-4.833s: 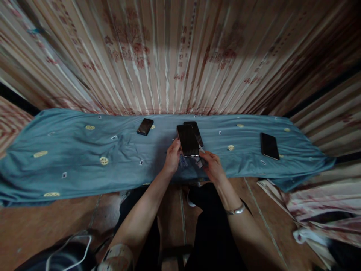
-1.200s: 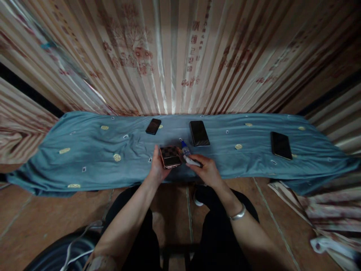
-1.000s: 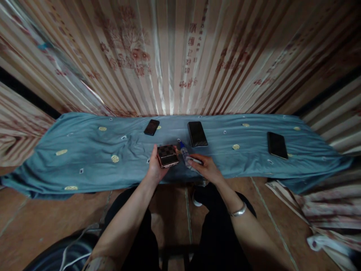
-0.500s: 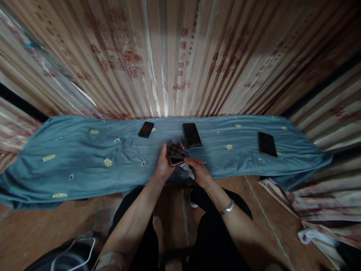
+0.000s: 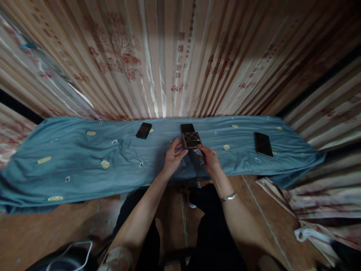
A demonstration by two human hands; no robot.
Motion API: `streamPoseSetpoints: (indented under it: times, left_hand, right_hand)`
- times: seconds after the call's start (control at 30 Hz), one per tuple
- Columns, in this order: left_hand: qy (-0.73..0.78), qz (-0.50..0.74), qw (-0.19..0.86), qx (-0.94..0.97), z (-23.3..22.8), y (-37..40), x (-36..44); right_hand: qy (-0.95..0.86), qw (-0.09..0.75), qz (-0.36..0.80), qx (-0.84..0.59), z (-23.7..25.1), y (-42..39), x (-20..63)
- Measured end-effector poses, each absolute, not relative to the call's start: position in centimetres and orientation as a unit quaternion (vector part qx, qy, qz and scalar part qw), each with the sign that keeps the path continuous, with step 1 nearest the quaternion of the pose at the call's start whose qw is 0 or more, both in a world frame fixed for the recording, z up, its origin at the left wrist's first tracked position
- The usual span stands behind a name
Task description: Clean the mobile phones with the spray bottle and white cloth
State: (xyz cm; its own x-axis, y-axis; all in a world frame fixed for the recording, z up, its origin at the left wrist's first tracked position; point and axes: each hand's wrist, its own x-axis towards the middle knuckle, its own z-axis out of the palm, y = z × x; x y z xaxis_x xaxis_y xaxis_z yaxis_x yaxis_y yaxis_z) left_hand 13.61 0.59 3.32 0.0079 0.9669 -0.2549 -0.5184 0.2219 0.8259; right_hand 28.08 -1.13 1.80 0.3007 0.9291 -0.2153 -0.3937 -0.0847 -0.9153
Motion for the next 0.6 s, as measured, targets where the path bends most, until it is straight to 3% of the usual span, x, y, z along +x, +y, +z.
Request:
streamPoseSetpoints:
  times: [0.17,0.6]
  left_hand:
    - [0.389,0.557,0.668,0.302,2.5,1.6,14.8]
    - [0.349,0.565,0.630,0.402,0.4,5.6,16.0]
  right_hand:
    - [-0.229,0.636,0.507,-0.535,1.6,0.3,28.0]
    - [-0.444,0.500,0.306,-0.678,1.4,4.0,29.8]
